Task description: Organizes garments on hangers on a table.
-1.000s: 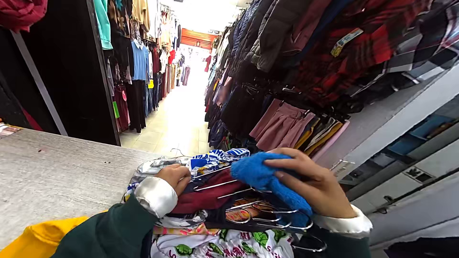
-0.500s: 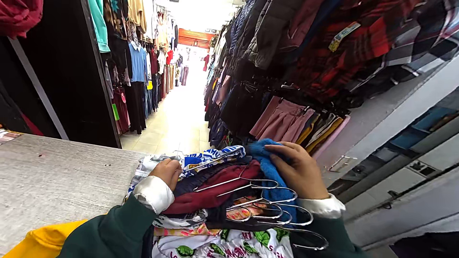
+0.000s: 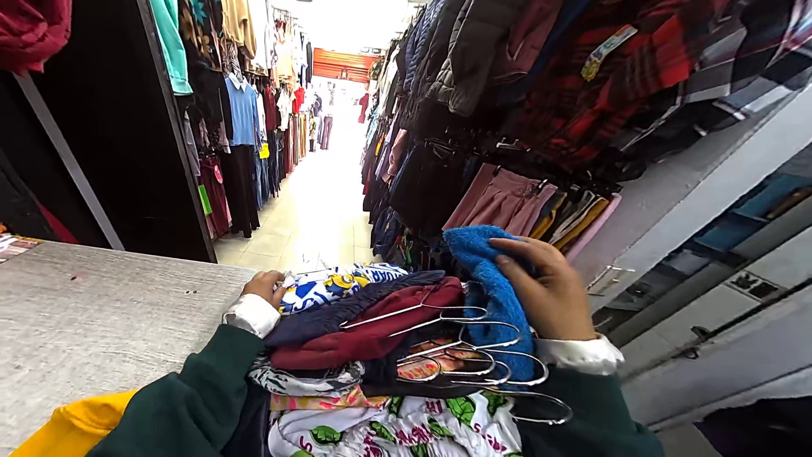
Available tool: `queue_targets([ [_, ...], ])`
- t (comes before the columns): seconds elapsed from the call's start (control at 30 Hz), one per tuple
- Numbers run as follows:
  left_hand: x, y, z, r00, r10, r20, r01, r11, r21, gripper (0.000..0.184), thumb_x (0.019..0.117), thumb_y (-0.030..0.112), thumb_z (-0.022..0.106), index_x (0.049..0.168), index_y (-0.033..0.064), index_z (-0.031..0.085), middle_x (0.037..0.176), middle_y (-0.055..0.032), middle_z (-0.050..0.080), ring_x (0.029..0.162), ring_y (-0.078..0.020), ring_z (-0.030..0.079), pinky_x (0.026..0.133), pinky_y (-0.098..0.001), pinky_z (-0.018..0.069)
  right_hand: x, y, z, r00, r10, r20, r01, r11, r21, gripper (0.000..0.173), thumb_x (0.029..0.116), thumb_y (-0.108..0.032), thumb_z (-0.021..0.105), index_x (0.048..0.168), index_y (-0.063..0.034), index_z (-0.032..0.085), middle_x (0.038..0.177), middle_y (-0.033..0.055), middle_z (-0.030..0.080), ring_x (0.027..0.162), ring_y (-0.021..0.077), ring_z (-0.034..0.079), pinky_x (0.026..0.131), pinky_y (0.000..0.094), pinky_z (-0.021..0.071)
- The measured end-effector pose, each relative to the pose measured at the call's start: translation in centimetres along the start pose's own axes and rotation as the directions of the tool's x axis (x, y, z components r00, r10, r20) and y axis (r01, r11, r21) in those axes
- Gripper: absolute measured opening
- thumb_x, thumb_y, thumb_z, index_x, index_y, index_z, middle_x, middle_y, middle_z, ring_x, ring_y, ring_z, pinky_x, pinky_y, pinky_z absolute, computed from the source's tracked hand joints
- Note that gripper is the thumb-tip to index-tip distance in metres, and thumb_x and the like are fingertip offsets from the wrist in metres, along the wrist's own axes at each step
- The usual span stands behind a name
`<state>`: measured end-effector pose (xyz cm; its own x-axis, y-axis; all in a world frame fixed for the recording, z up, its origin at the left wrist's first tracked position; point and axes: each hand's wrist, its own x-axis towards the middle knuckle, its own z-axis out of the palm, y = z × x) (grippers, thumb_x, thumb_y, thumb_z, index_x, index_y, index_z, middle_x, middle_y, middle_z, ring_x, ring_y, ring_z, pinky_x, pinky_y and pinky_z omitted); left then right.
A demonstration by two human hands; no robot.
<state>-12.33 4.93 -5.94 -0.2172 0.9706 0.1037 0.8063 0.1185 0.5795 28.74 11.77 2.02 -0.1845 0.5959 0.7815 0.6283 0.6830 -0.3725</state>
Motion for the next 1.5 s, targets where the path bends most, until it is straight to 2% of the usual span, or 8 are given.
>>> queue_targets([
  [0.37, -8.4, 9.3, -1.5, 0.889, 0.453, 0.064, -0.441, 0.886, -0.147, 0.022, 0.0984, 0.015, 0.063, 0.108, 0.0000, 0.076, 0.109, -0.0170, 0.074, 0.107, -0.0291, 0.070, 0.098, -0.0465, 0.0532, 0.1, -1.1, -0.8, 0.999, 0.026, 0.048, -0.036, 0.974, 0.225, 0.027, 0.0966, -0.019, 0.062, 0.120, -0.0103, 0.073, 0.126, 0.0062, 0.068, 0.118, 0.0164, 0.063, 0.100, 0.0406, 0.0530],
  [0.57, -9.7, 9.3, 0.7, 0.783, 0.622, -0.032, -0.620, 0.775, -0.121, 0.020, 0.0937, 0.008, 0.062, 0.103, -0.0032, 0.077, 0.101, -0.0218, 0.074, 0.099, -0.0373, 0.071, 0.090, -0.0477, 0.0560, -0.5, -0.5, 2.0, 0.776, -0.250, 0.579, 0.012, 0.924, 0.383, 0.019, 0.0914, -0.009, 0.068, 0.104, -0.0154, 0.080, 0.115, -0.0007, 0.073, 0.112, 0.0126, 0.067, 0.096, 0.0347, 0.0571],
  [0.7, -9.9, 9.5, 0.7, 0.801, 0.598, -0.020, -0.596, 0.794, -0.124, 0.020, 0.0939, 0.008, 0.063, 0.102, -0.0040, 0.077, 0.099, -0.0217, 0.073, 0.097, -0.0365, 0.071, 0.088, -0.0457, 0.0562, -0.7, 0.9, 1.1, 0.967, 0.061, 0.248, -0.028, 0.991, -0.133, 0.017, 0.0913, 0.006, 0.065, 0.104, 0.0016, 0.076, 0.110, 0.0268, 0.069, 0.106, 0.0448, 0.065, 0.090, 0.0662, 0.0500],
  [0.93, -9.1, 9.3, 0.2, 0.861, 0.501, 0.093, -0.487, 0.863, -0.138, 0.026, 0.0951, 0.019, 0.066, 0.099, -0.0047, 0.074, 0.110, -0.0253, 0.066, 0.106, -0.0370, 0.063, 0.094, -0.0468, 0.0514, -0.8, -0.4, 0.1, 0.795, -0.181, 0.579, 0.055, 0.972, 0.228, 0.022, 0.0935, -0.007, 0.064, 0.108, -0.0135, 0.079, 0.115, 0.0023, 0.072, 0.109, 0.0162, 0.068, 0.093, 0.0400, 0.0575],
  [1.07, -8.6, 9.2, -0.1, 0.876, 0.471, 0.100, -0.457, 0.879, -0.134, 0.027, 0.0956, 0.021, 0.066, 0.093, -0.0059, 0.070, 0.110, -0.0233, 0.063, 0.105, -0.0337, 0.062, 0.092, -0.0436, 0.0510, -0.4, 1.1, -1.0, 0.965, 0.051, 0.256, -0.023, 0.994, -0.110, 0.020, 0.0949, 0.002, 0.063, 0.108, -0.0021, 0.077, 0.112, 0.0204, 0.071, 0.107, 0.0381, 0.067, 0.091, 0.0628, 0.0514],
  [1.17, -7.5, 9.5, -0.3, 0.911, 0.413, 0.002, -0.410, 0.903, -0.128, 0.020, 0.0980, 0.014, 0.063, 0.091, -0.0051, 0.068, 0.108, -0.0209, 0.063, 0.104, -0.0330, 0.063, 0.092, -0.0476, 0.0534, -0.2, -1.0, -1.4, 0.996, 0.045, 0.078, -0.051, 0.996, 0.069, 0.026, 0.1004, -0.017, 0.057, 0.120, -0.0121, 0.074, 0.122, 0.0065, 0.069, 0.115, 0.0193, 0.065, 0.098, 0.0457, 0.0535],
  [1.3, -5.4, 10.8, -1.4, 0.948, 0.316, -0.030, -0.317, 0.948, -0.028, 0.020, 0.1039, 0.010, 0.057, 0.105, -0.0073, 0.066, 0.108, -0.0240, 0.064, 0.100, -0.0361, 0.066, 0.090, -0.0511, 0.0545, -0.1, -3.8, 0.7, 0.979, -0.119, -0.167, 0.150, 0.971, 0.185, 0.029, 0.1011, -0.018, 0.059, 0.125, -0.0051, 0.069, 0.129, 0.0124, 0.064, 0.123, 0.0192, 0.059, 0.104, 0.0374, 0.0501],
  [1.5, -7.3, 15.8, -3.0, 0.973, 0.109, 0.206, -0.135, 0.983, 0.122, 0.031, 0.1095, 0.010, 0.046, 0.124, -0.0129, 0.060, 0.123, -0.0315, 0.063, 0.120, -0.0448, 0.060, 0.105, -0.0541, 0.0441, -0.9, -2.1, 3.7, 0.915, -0.263, 0.306, 0.220, 0.961, 0.166, 0.025, 0.0889, -0.006, 0.071, 0.113, -0.0087, 0.077, 0.118, 0.0137, 0.070, 0.106, 0.0252, 0.068, 0.088, 0.0445, 0.0583],
])
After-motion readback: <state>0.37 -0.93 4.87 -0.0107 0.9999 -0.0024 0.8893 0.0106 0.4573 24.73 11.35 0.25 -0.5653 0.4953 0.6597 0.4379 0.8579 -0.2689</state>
